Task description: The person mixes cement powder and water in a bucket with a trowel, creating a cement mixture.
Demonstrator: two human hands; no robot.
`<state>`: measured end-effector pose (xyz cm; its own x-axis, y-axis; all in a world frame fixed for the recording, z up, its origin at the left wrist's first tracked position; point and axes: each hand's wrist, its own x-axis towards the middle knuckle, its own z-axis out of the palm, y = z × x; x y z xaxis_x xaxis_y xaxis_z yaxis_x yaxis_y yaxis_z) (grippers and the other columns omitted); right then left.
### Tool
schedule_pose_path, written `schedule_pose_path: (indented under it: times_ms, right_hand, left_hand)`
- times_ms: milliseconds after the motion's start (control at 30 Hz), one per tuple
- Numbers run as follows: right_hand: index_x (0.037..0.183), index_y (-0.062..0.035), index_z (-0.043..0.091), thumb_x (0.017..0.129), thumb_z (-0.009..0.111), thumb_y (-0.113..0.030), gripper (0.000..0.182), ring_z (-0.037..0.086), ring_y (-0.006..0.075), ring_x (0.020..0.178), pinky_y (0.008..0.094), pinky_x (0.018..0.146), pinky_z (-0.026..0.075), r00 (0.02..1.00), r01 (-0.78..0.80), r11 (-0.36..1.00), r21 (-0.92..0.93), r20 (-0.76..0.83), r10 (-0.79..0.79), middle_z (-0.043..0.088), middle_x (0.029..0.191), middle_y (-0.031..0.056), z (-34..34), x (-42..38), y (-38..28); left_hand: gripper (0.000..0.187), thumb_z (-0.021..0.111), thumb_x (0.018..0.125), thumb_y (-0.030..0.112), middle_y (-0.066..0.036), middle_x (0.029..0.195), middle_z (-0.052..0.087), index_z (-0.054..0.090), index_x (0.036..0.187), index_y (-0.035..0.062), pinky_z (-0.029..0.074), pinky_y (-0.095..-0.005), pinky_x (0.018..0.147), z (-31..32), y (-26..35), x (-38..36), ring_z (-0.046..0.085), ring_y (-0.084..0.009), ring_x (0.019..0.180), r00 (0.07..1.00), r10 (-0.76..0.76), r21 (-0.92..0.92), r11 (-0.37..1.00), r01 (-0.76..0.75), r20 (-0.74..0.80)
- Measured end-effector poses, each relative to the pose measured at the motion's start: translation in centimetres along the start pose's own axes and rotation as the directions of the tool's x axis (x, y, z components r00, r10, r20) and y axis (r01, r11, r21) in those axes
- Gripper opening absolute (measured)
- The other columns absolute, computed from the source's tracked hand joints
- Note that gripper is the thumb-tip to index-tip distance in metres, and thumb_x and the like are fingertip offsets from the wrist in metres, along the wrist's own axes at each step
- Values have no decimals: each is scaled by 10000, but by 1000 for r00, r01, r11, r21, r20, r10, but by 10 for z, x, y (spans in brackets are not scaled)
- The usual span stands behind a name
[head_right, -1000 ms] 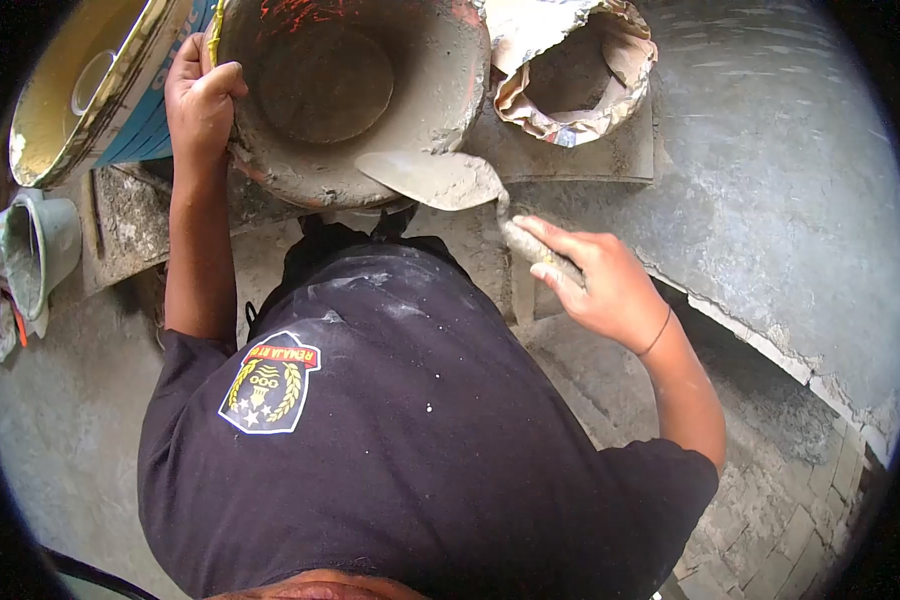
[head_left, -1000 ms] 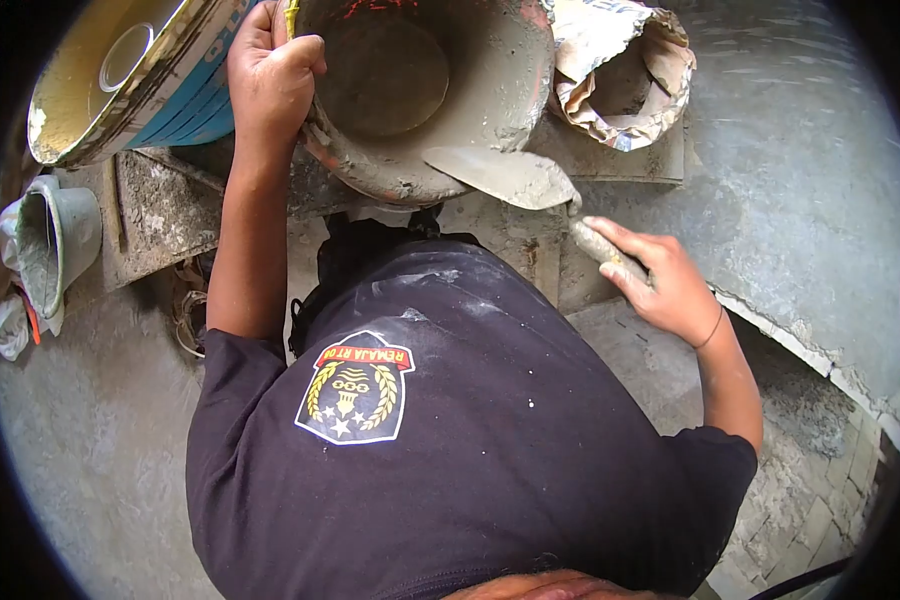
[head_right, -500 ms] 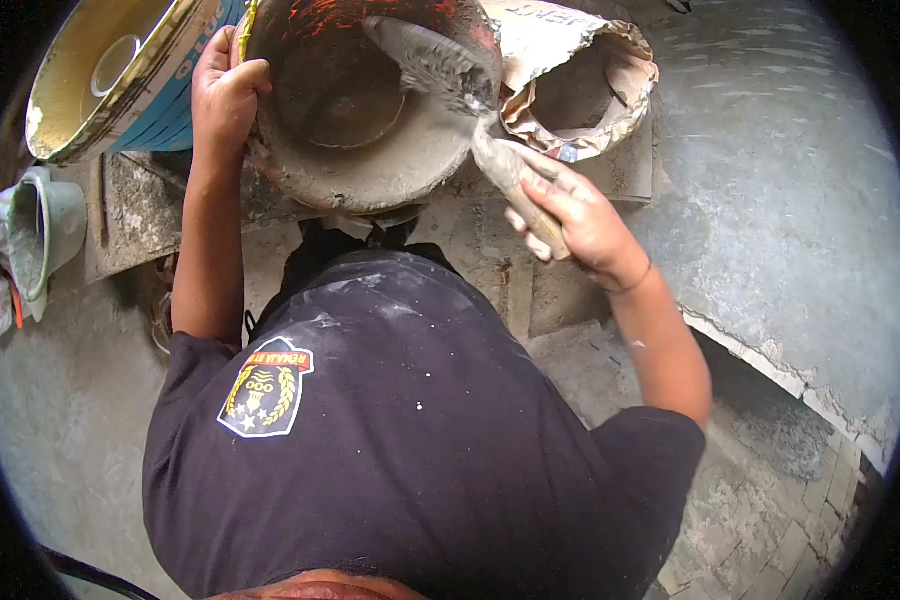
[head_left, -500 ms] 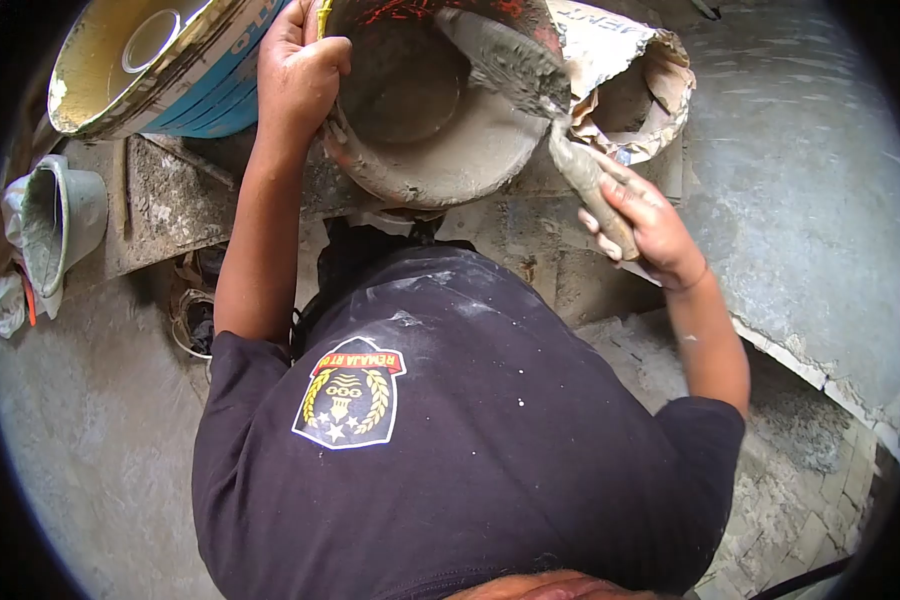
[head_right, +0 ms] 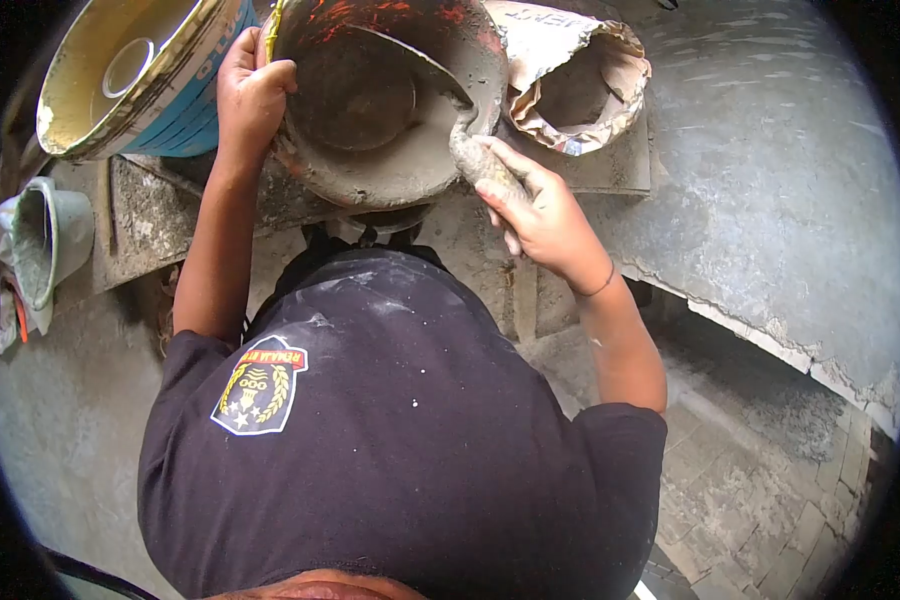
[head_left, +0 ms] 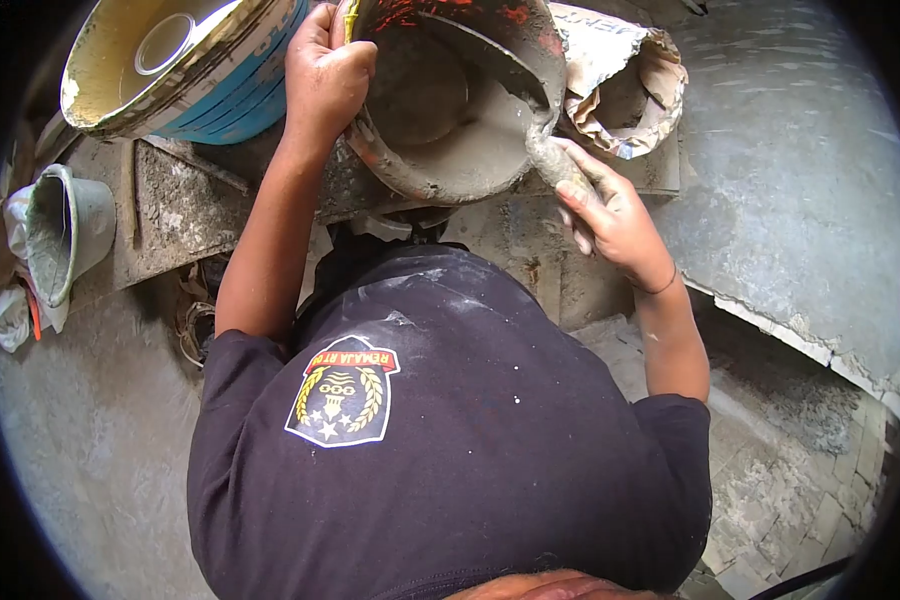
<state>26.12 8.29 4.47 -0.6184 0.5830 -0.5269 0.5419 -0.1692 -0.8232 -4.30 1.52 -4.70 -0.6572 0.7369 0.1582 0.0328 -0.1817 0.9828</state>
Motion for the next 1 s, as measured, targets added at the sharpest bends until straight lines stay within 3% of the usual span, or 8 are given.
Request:
schedule_pose_path:
  times_ms: [200, 367, 400, 500, 667, 800, 933, 1000]
  right_hand:
    - [1448, -82, 434, 969, 598, -189, 518, 426, 30, 495, 202, 422, 353, 1000, -15, 997, -80, -28, 13, 526, 702, -12, 2, 6, -4]
    - [1483, -63, 339, 988, 564, -253, 576, 475, 67, 492, 200, 411, 377, 987, -95, 897, 431, 158, 29, 580, 794, 61, -7, -2, -2]
    - [1483, -63, 339, 988, 564, -253, 576, 475, 67, 492, 200, 411, 377, 988, -92, 897, 432, 150, 29, 580, 794, 61, -9, -6, -1]
    - [1471, -4, 268, 976, 548, -202, 602, 549, 124, 538, 214, 427, 457, 960, -73, 756, 651, 251, -123, 604, 922, 157, -24, -19, 9]
    - [1451, 22, 250, 931, 569, -179, 642, 605, 158, 641, 247, 445, 546, 988, -32, 618, 785, 119, -100, 532, 1064, 197, -37, -38, 13]
    - [1356, 53, 381, 891, 577, -140, 541, 639, 178, 669, 261, 505, 563, 988, 69, 669, 740, 44, -151, 598, 1034, 184, -50, -52, 9]
    - [1344, 43, 417, 882, 588, -99, 513, 633, 148, 662, 236, 527, 550, 978, 196, 881, 430, -148, -145, 621, 1043, 164, -75, -75, -1]
    - [1417, 23, 353, 868, 625, -107, 626, 594, 119, 659, 217, 492, 479, 944, 92, 995, 46, -322, -72, 605, 1015, 142, -91, -90, -8]
  left_hand:
    - [161, 552, 680, -8, 49, 750, 434, 500, 819, 53, 349, -216, 600, 3, 0, 0, 376, -62, 666, 999, 49, -4, 999, -49, 12]
    - [170, 547, 683, -17, 49, 737, 437, 504, 830, 55, 348, -208, 578, 5, 2, -4, 383, -57, 641, 1000, 22, -19, 1000, -22, -5]
    - [171, 542, 687, -20, 48, 733, 442, 510, 839, 53, 349, -204, 570, 5, 0, -4, 389, -56, 631, 1000, 10, -32, 999, -10, -7]
    - [121, 534, 704, -30, 39, 698, 457, 496, 793, 42, 361, -220, 530, 5, -3, -1, 408, -52, 595, 1000, 24, -94, 995, -26, -20]
    - [161, 540, 693, -32, 37, 713, 475, 529, 842, 30, 360, -208, 525, 8, 13, -3, 419, -55, 587, 1000, -9, -78, 997, 7, -23]
    - [149, 538, 696, -26, 34, 707, 466, 512, 824, 46, 363, -211, 534, 6, 9, -3, 419, -58, 591, 1000, 4, -43, 999, -4, 8]
    - [131, 530, 705, -25, 33, 696, 439, 473, 781, 66, 356, -207, 551, 0, 8, -2, 396, -61, 595, 1000, 26, 25, 999, -26, 2]
    - [133, 521, 709, -30, 31, 700, 439, 462, 775, 70, 346, -208, 549, 1, 10, -2, 385, -61, 595, 999, -10, 11, 1000, 10, -34]
